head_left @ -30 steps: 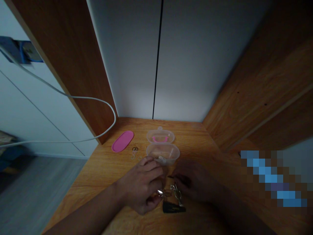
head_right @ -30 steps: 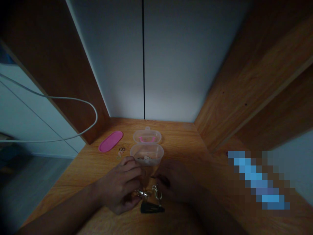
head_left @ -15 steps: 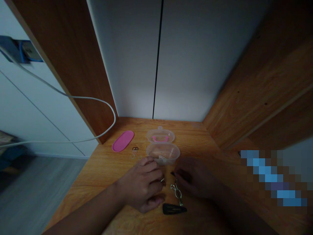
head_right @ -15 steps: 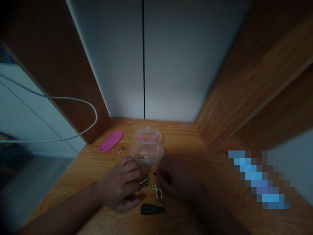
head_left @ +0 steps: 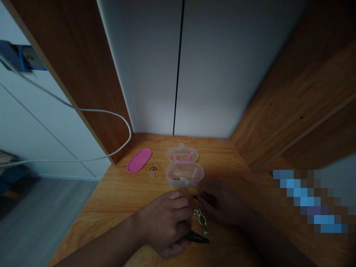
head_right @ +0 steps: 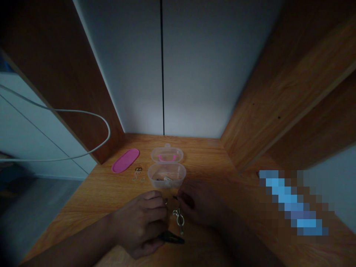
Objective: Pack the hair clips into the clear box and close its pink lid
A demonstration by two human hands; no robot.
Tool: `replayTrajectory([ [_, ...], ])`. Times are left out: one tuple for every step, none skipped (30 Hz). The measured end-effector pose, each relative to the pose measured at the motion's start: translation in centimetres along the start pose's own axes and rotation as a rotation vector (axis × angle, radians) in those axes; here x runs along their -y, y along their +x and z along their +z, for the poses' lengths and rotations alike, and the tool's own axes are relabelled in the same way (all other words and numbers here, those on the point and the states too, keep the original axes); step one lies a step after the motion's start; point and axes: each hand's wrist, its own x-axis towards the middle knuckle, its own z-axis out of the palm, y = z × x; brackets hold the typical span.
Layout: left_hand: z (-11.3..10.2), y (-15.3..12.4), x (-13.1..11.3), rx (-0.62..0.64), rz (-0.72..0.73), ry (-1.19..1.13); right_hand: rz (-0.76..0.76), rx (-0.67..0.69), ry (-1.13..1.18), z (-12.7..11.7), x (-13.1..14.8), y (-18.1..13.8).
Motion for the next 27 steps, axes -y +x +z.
replayTrajectory([
  [-0.1,0.0,0.0,-0.023,-0.004,0.008,-0.004,-0.005,0.014,0.0,0.0,0.0],
  [-0.2,0.0,0.1,-0.058,-0.011,0.015,-0.007,-0.013,0.032,0.0,0.0,0.0],
  [-0.3,0.0,0.1,-0.101,-0.020,0.021,-0.004,-0.024,0.051,0.0,0.0,0.0],
  [-0.5,-0.1,0.2,-0.146,-0.032,0.025,0.002,-0.034,0.073,0.0,0.1,0.0],
  [-0.6,-0.1,0.3,-0.192,-0.044,0.024,0.011,-0.044,0.094,0.0,0.1,0.0],
  [-0.7,-0.1,0.3,-0.236,-0.055,0.015,0.023,-0.054,0.114,0.0,0.1,0.0],
  [-0.8,-0.1,0.4,-0.276,-0.069,-0.002,0.034,-0.066,0.131,0.1,0.2,-0.1],
  [-0.9,-0.1,0.5,-0.312,-0.085,-0.025,0.042,-0.081,0.146,0.2,0.1,-0.1],
  [-1.1,-0.1,0.6,-0.347,-0.103,-0.051,0.047,-0.105,0.159,0.4,0.1,-0.2],
  [-1.1,-0.1,0.7,-0.387,-0.123,-0.078,0.049,-0.139,0.170,0.6,0.0,-0.2],
  [-1.2,-0.2,0.8,-0.424,-0.145,-0.102,0.049,-0.181,0.182,0.7,-0.1,-0.3],
  [-1.3,-0.3,0.9,-0.460,-0.162,-0.124,0.046,-0.224,0.192,0.9,-0.2,-0.4],
  [-1.3,-0.4,0.9,-0.489,-0.178,-0.145,0.042,-0.270,0.197,1.1,-0.3,-0.5],
  [-1.4,-0.4,1.0,-0.509,-0.192,-0.167,0.033,-0.305,0.196,1.3,-0.3,-0.6],
  [-1.4,-0.5,1.0,-0.518,-0.204,-0.191,0.021,-0.326,0.191,1.3,-0.3,-0.6],
  [-1.4,-0.6,1.0,-0.519,-0.214,-0.219,0.006,-0.332,0.188,1.4,-0.3,-0.7],
  [-1.4,-0.6,1.0,-0.521,-0.221,-0.244,-0.010,-0.328,0.188,1.3,-0.2,-0.7],
  [-1.4,-0.6,1.0,-0.523,-0.228,-0.263,-0.031,-0.320,0.191,1.3,-0.1,-0.6],
  [-1.4,-0.6,1.0,-0.527,-0.235,-0.274,-0.057,-0.304,0.199,1.2,0.1,-0.5],
  [-1.3,-0.5,0.9,-0.532,-0.239,-0.279,-0.091,-0.289,0.209,1.1,0.3,-0.5],
  [-1.3,-0.5,0.9,-0.539,-0.242,-0.278,-0.129,-0.279,0.221,0.9,0.5,-0.4],
  [-1.2,-0.4,0.9,-0.547,-0.245,-0.274,-0.166,-0.269,0.230,0.8,0.7,-0.3],
  [-1.1,-0.4,1.0,-0.553,-0.244,-0.271,-0.197,-0.264,0.238,0.7,0.9,-0.2],
  [-1.0,-0.3,1.0,-0.560,-0.242,-0.270,-0.222,-0.266,0.247,0.7,1.0,-0.2],
  [-0.9,-0.3,1.0,-0.567,-0.237,-0.273,-0.235,-0.273,0.257,0.6,1.2,-0.2],
  [-0.8,-0.3,1.0,-0.572,-0.233,-0.280,-0.243,-0.283,0.267,0.5,1.3,-0.2],
  [-0.7,-0.3,1.1,-0.575,-0.230,-0.293,-0.242,-0.291,0.276,0.5,1.3,-0.2],
])
